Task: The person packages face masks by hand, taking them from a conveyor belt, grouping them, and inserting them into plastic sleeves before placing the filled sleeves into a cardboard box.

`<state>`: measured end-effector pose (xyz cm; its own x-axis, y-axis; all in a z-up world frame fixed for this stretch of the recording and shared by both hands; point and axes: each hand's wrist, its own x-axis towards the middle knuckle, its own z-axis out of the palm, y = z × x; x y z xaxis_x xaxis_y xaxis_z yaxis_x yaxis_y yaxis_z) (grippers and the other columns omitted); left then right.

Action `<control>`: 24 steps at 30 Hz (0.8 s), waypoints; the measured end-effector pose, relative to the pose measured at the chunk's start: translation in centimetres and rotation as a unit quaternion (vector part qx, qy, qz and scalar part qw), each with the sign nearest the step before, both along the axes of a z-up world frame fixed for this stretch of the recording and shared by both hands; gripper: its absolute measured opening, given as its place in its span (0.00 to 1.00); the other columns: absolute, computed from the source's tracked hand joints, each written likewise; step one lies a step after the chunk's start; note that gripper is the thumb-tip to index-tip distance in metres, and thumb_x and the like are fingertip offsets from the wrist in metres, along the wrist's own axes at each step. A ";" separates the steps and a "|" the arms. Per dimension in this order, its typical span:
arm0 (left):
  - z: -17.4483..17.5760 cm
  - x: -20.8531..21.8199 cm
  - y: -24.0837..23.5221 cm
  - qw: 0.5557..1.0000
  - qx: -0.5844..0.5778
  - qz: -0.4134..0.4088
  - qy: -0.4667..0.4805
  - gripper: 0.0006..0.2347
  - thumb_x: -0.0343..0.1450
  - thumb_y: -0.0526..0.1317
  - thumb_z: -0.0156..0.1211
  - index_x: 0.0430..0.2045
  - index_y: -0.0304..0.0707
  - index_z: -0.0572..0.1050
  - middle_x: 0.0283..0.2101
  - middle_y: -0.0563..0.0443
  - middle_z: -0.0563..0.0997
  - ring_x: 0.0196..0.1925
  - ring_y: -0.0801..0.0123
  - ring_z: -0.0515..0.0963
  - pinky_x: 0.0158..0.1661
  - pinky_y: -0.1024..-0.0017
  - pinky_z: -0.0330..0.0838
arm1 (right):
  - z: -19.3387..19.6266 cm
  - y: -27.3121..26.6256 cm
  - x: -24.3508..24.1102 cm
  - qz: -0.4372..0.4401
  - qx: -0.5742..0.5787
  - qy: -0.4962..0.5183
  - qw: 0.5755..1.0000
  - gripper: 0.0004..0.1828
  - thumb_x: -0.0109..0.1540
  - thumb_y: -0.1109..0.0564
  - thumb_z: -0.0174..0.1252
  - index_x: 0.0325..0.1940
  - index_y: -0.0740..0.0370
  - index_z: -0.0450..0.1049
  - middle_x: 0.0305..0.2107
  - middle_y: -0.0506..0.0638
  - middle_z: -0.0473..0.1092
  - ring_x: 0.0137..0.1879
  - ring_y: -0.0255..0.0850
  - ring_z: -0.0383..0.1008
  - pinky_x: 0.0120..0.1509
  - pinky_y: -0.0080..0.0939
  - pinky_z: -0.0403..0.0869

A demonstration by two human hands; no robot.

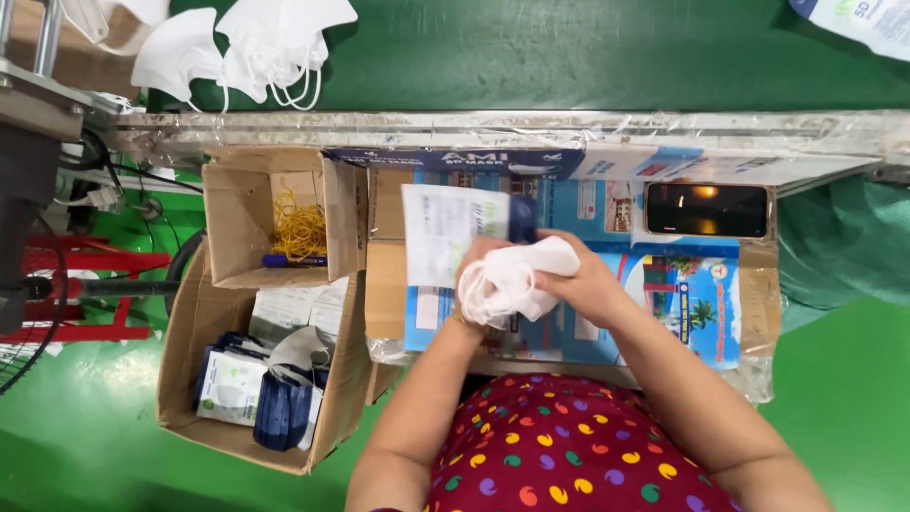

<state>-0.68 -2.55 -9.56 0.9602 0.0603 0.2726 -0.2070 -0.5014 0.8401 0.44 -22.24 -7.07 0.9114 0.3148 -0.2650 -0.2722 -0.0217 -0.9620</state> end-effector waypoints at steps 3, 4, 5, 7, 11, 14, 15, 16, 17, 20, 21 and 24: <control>-2.5 0.1 0.4 0.978 -0.015 -0.085 -0.187 0.10 0.68 0.36 0.64 0.37 0.29 0.73 0.40 0.36 0.77 0.41 0.45 0.77 0.42 0.55 0.73 | -2.3 0.2 0.2 -0.051 -0.027 0.034 0.998 0.14 0.57 0.57 0.69 0.46 0.61 0.82 0.40 0.48 0.80 0.46 0.33 0.78 0.52 0.36 0.75; -1.6 0.0 0.3 0.979 -0.013 -0.082 -0.188 0.10 0.68 0.36 0.64 0.37 0.29 0.73 0.40 0.36 0.77 0.41 0.45 0.77 0.42 0.55 0.73 | -2.5 0.1 1.1 -0.048 -0.026 0.033 0.998 0.14 0.57 0.57 0.69 0.46 0.61 0.82 0.40 0.48 0.80 0.46 0.33 0.78 0.52 0.36 0.75; -0.8 -0.3 0.1 0.992 0.009 -0.026 -0.123 0.06 0.70 0.36 0.64 0.34 0.33 0.74 0.37 0.40 0.78 0.38 0.47 0.78 0.40 0.57 0.73 | -2.6 -0.2 1.5 -0.088 -0.133 0.013 0.987 0.13 0.58 0.56 0.68 0.45 0.63 0.81 0.38 0.50 0.80 0.44 0.35 0.79 0.49 0.38 0.76; 0.6 -0.6 -0.6 0.998 0.030 0.027 -0.058 0.04 0.72 0.35 0.63 0.30 0.37 0.75 0.35 0.44 0.79 0.36 0.49 0.79 0.37 0.58 0.73 | -2.1 -0.5 1.5 -0.130 -0.239 -0.007 0.962 0.13 0.59 0.54 0.68 0.44 0.64 0.81 0.35 0.51 0.80 0.41 0.37 0.81 0.47 0.40 0.78; 2.0 -0.9 -1.4 0.996 0.036 -0.077 -0.041 0.05 0.69 0.36 0.65 0.28 0.37 0.74 0.32 0.45 0.78 0.34 0.50 0.79 0.35 0.58 0.72 | -2.7 -1.0 0.6 -0.064 -0.069 0.021 0.995 0.15 0.60 0.56 0.64 0.48 0.65 0.79 0.37 0.48 0.79 0.43 0.34 0.78 0.48 0.37 0.76; 2.0 -0.8 -1.4 0.996 -0.014 -0.077 0.034 0.06 0.71 0.37 0.65 0.28 0.36 0.74 0.31 0.46 0.77 0.32 0.54 0.78 0.34 0.61 0.72 | -5.7 -2.2 -0.1 0.017 0.010 0.047 0.999 0.16 0.60 0.57 0.62 0.51 0.64 0.78 0.39 0.45 0.78 0.45 0.30 0.76 0.50 0.35 0.75; 1.9 -1.0 -1.4 0.993 -0.054 -0.076 0.065 0.06 0.71 0.38 0.65 0.29 0.35 0.74 0.29 0.47 0.76 0.31 0.57 0.78 0.34 0.63 0.73 | -6.8 -2.6 -0.6 0.026 -0.017 0.053 0.998 0.15 0.60 0.58 0.62 0.50 0.65 0.79 0.39 0.46 0.79 0.45 0.30 0.77 0.50 0.36 0.76; 2.9 -0.8 -1.4 0.993 -0.055 -0.076 0.065 0.06 0.71 0.38 0.65 0.29 0.35 0.74 0.29 0.47 0.76 0.31 0.57 0.78 0.34 0.63 0.73 | -8.0 -2.9 -0.5 0.026 -0.018 0.052 0.998 0.15 0.60 0.58 0.62 0.50 0.65 0.79 0.39 0.46 0.79 0.45 0.30 0.77 0.50 0.36 0.76; 3.9 -1.2 -1.4 0.987 -0.077 -0.111 0.082 0.06 0.72 0.39 0.64 0.30 0.36 0.75 0.31 0.48 0.77 0.34 0.59 0.78 0.37 0.63 0.74 | -9.2 -3.1 -0.9 0.016 -0.049 0.017 0.999 0.13 0.63 0.58 0.61 0.50 0.65 0.79 0.37 0.48 0.77 0.44 0.32 0.74 0.49 0.37 0.75; 7.9 -0.3 -0.5 0.993 -0.077 -0.086 -0.007 0.10 0.69 0.40 0.65 0.37 0.33 0.74 0.39 0.43 0.76 0.44 0.56 0.76 0.46 0.60 0.71 | -6.4 -2.0 -1.1 0.012 -0.101 -0.066 0.993 0.12 0.65 0.58 0.60 0.52 0.63 0.78 0.38 0.49 0.75 0.44 0.33 0.73 0.49 0.37 0.74; 9.4 0.3 -0.2 0.992 -0.056 -0.030 -0.113 0.15 0.67 0.40 0.65 0.42 0.29 0.73 0.45 0.37 0.75 0.52 0.51 0.72 0.53 0.57 0.67 | -4.3 -1.5 -1.1 0.012 -0.124 -0.112 0.986 0.14 0.64 0.58 0.60 0.54 0.61 0.76 0.39 0.48 0.76 0.45 0.33 0.74 0.51 0.35 0.74; 6.0 0.8 0.8 0.991 0.044 -0.107 -0.072 0.04 0.69 0.40 0.67 0.32 0.44 0.81 0.40 0.53 0.84 0.57 0.59 0.76 0.60 0.58 0.60 | -2.6 -1.7 -0.7 0.150 -0.138 -0.244 0.948 0.19 0.55 0.62 0.65 0.50 0.64 0.79 0.49 0.55 0.75 0.52 0.38 0.75 0.55 0.39 0.72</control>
<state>0.10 -1.75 -3.61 0.8996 -0.1698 0.4025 -0.4303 -0.5032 0.7494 -0.30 -23.98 -9.63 0.8279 0.5583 0.0543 0.2610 -0.2977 -0.9183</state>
